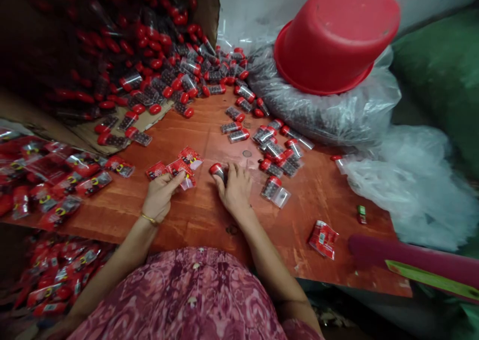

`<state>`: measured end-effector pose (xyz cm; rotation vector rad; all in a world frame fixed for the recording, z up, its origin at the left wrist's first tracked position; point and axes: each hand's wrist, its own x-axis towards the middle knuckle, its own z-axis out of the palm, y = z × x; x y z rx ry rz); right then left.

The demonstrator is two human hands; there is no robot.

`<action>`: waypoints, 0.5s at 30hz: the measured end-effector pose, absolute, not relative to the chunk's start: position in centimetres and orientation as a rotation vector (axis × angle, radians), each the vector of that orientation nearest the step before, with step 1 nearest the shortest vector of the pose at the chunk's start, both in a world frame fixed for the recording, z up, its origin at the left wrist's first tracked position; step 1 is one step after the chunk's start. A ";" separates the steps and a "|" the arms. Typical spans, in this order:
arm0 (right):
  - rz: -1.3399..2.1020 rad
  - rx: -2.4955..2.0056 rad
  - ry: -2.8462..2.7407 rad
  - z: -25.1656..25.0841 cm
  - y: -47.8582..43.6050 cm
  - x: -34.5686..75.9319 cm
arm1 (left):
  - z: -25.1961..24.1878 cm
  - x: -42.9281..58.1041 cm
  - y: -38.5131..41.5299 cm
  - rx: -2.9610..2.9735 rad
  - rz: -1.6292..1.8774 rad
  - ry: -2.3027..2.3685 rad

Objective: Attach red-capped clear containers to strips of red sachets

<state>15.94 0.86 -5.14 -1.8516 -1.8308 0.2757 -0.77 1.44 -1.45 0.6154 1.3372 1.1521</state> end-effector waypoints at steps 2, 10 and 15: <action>0.257 -1.922 -1.881 -5.7 1.0 16.7 | -1.2 -0.7 1.7 0.558 1.109 1.325; 0.995 -1.494 -1.452 -4.1 -0.7 17.2 | -0.5 -0.2 2.1 0.401 1.068 1.291; 1.322 -1.326 -1.333 -1.2 -2.3 16.9 | -0.5 0.2 2.0 0.426 1.032 1.269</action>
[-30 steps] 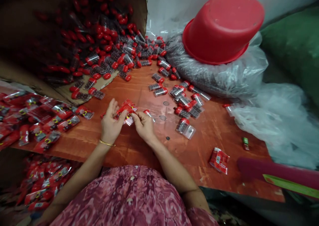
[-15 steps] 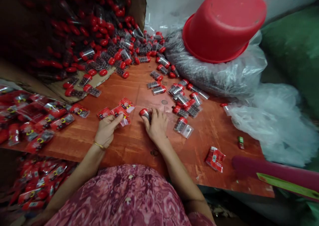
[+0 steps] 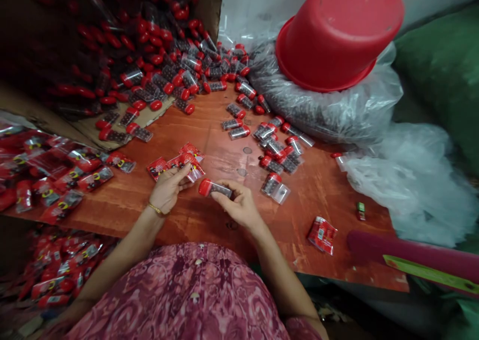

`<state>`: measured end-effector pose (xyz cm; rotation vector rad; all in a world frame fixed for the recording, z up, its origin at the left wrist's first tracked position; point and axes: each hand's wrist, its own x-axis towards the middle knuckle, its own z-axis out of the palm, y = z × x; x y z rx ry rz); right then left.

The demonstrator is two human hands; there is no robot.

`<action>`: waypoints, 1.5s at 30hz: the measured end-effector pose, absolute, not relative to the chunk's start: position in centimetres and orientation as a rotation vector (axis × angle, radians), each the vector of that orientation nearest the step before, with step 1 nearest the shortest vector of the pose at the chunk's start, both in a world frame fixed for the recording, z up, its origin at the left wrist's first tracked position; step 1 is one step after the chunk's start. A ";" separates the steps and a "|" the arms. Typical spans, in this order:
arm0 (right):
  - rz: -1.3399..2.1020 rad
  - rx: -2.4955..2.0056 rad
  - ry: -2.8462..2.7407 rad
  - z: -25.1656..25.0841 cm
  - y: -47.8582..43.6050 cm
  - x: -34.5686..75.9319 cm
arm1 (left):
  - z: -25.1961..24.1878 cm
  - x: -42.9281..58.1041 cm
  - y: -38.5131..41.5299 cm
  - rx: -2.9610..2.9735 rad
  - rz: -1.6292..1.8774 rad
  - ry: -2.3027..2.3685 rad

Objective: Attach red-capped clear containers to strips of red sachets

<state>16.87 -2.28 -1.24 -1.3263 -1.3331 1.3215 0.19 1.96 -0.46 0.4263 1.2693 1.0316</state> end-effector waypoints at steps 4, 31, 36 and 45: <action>1.251 -1.338 -1.359 -0.7 -2.3 16.4 | -0.4 0.3 1.7 0.469 1.000 1.250; 1.336 -1.302 -1.237 -1.0 -2.2 15.3 | 0.4 0.1 1.9 0.458 0.985 1.199; 1.321 -1.345 -1.261 -0.9 -2.1 15.1 | 0.2 0.1 1.7 0.507 0.980 1.195; 1.384 -1.339 -1.155 -1.1 -2.3 15.2 | 0.2 0.2 1.6 0.551 1.027 1.194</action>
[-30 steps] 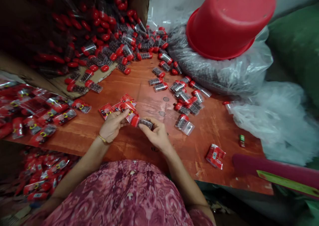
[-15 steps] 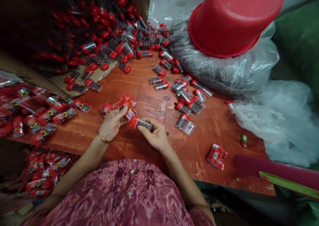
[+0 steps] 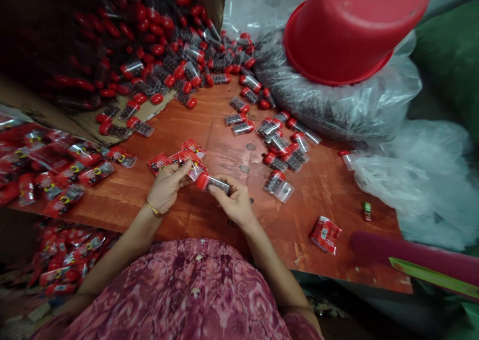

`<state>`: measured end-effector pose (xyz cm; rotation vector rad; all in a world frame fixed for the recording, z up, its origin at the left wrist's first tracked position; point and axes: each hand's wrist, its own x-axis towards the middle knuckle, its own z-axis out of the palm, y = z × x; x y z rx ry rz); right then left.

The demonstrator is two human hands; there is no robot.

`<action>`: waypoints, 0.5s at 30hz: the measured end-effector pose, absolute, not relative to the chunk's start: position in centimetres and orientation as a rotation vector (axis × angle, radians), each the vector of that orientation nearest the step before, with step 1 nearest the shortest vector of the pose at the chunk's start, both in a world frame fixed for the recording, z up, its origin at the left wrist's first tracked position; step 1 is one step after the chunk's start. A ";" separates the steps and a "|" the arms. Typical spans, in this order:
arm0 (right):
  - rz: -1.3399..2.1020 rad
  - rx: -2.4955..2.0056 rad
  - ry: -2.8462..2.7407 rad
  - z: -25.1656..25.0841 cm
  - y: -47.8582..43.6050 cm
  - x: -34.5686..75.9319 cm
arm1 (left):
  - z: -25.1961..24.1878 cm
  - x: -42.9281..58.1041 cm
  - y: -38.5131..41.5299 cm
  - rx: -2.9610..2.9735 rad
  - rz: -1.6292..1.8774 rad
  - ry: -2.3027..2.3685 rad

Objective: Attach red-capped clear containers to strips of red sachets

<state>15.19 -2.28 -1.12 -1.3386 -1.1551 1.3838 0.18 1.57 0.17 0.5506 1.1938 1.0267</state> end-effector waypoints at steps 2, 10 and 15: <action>1.408 -1.335 -1.156 -1.1 -2.3 15.2 | 0.2 0.2 1.6 0.539 1.033 1.206; 1.476 -1.331 -1.137 -0.8 -2.4 15.2 | 0.1 0.3 1.4 0.581 1.011 1.218; 1.505 -1.348 -1.135 -0.8 -2.3 15.5 | -0.6 0.0 1.2 0.707 1.052 1.222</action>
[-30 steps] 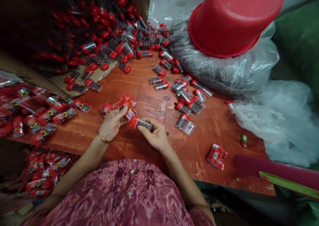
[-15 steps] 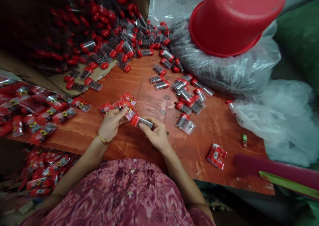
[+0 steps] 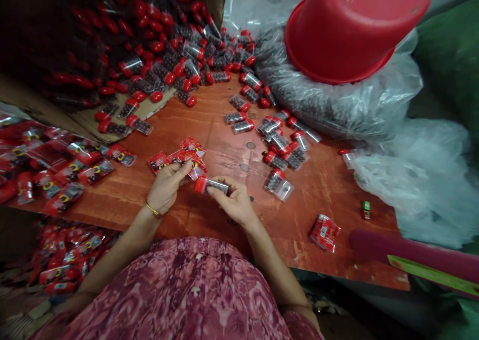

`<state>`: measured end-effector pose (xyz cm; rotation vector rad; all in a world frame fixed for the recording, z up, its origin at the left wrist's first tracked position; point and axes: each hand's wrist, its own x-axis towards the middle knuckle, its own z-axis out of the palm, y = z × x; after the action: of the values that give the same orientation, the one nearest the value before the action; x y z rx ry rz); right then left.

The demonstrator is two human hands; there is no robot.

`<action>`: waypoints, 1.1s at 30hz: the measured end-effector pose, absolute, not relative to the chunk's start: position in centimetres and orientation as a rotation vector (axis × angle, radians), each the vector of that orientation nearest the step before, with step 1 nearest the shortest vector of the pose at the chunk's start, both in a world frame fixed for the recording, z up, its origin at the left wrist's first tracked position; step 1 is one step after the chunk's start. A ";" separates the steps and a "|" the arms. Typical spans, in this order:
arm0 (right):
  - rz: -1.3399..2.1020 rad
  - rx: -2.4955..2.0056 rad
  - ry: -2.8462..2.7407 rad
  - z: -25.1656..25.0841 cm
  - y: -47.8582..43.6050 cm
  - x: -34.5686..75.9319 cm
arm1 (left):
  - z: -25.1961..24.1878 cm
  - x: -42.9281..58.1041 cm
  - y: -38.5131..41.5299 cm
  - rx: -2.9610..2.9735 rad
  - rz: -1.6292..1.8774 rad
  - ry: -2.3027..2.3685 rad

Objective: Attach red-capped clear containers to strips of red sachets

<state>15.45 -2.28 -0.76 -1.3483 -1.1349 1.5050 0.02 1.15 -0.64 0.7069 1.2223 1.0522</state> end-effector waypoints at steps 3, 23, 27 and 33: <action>1.562 -1.374 -1.112 -1.0 -2.2 15.5 | -0.9 -0.2 1.1 0.756 1.051 1.248; 1.213 -1.354 -1.143 -1.9 -2.6 15.3 | -1.0 0.9 0.5 0.685 1.034 1.105; 1.160 -1.366 -1.150 -2.2 -2.7 14.8 | -1.9 1.7 0.1 0.634 1.039 1.150; 1.123 -1.372 -1.215 -3.0 -2.8 13.8 | -1.7 2.6 0.3 0.472 1.109 1.038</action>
<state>13.75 -2.76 -2.96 -1.3724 -1.2145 1.1233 2.57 0.29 -1.66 0.4723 1.0379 1.1090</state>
